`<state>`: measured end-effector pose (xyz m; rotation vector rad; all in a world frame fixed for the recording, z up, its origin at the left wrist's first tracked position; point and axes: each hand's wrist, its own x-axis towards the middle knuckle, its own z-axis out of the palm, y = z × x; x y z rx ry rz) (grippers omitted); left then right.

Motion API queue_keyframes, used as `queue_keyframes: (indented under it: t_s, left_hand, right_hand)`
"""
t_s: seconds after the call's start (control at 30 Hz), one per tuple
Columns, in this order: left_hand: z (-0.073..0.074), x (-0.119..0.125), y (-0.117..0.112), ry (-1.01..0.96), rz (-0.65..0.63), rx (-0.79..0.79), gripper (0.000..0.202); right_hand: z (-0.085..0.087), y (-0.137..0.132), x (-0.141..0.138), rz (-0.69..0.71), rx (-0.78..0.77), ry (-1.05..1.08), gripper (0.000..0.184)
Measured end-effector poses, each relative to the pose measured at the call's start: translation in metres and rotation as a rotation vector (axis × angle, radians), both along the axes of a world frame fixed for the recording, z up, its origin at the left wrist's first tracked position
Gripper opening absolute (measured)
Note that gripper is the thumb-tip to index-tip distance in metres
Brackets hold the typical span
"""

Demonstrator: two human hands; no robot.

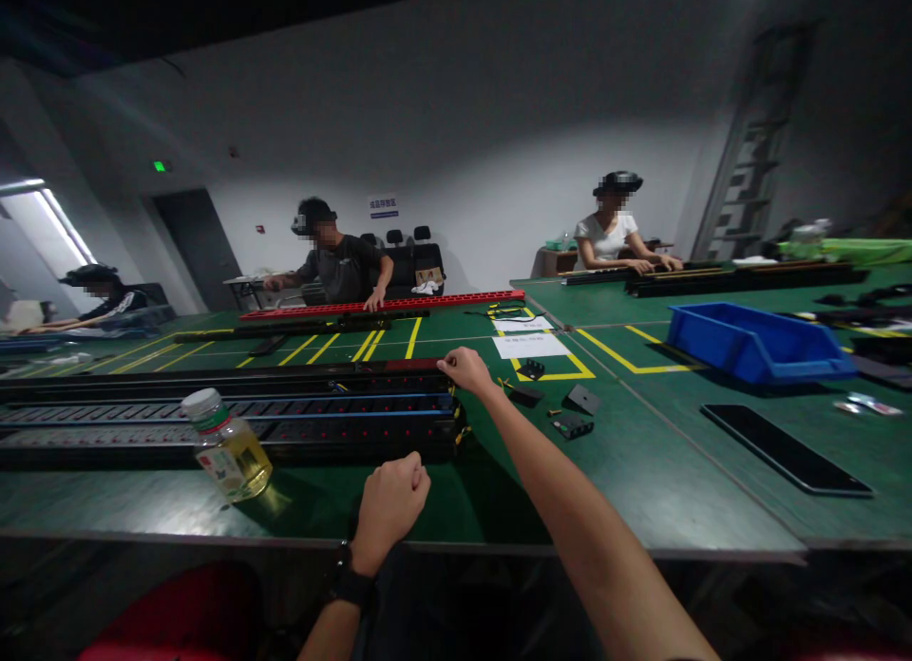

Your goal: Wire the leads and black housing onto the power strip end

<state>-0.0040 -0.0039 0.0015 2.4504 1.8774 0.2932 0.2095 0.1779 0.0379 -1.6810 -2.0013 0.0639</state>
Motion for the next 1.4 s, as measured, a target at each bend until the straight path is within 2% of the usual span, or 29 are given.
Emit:
queue_keyframes:
  t_s: [0.1, 0.2, 0.3, 0.4, 0.47, 0.53, 0.63, 0.77, 1.07, 1.4]
  left_hand:
    - [-0.001, -0.001, 0.001, -0.005, -0.012, 0.003, 0.023]
    - [0.0, 0.0, 0.001, -0.002, -0.018, -0.006, 0.022]
    - [0.002, 0.002, 0.001, 0.005, -0.01, -0.014, 0.021]
    - [0.005, 0.002, 0.001, 0.024, -0.003, -0.022, 0.021]
    - [0.006, 0.002, 0.001, 0.03, -0.005, -0.023, 0.021]
    - [0.007, 0.002, 0.001, 0.031, -0.006, -0.016, 0.022]
    - [0.005, 0.001, 0.001, 0.031, 0.0, -0.01, 0.023]
    - [0.002, -0.001, 0.002, 0.015, 0.002, 0.001, 0.023]
    - [0.007, 0.0, -0.003, 0.006, -0.004, -0.024, 0.022]
    - [0.003, -0.001, 0.0, 0.003, -0.005, -0.007, 0.023]
  right_hand:
    - [0.007, -0.018, 0.023, -0.114, -0.001, -0.03, 0.033]
    - [-0.001, -0.058, 0.051, -0.238, -0.065, -0.094, 0.02]
    - [-0.024, -0.116, 0.068, -0.315, -0.088, -0.138, 0.022]
    - [-0.055, -0.173, 0.074, -0.296, -0.077, -0.097, 0.028]
    - [-0.073, -0.2, 0.076, -0.278, -0.098, -0.049, 0.029]
    - [-0.083, -0.215, 0.077, -0.248, -0.086, -0.001, 0.029]
    - [-0.088, -0.22, 0.077, -0.252, -0.061, 0.055, 0.033]
    - [-0.086, -0.219, 0.073, -0.313, -0.067, 0.0, 0.028]
    - [-0.087, -0.222, 0.072, -0.29, -0.078, -0.046, 0.027]
    - [-0.092, -0.22, 0.074, -0.281, -0.078, -0.08, 0.027]
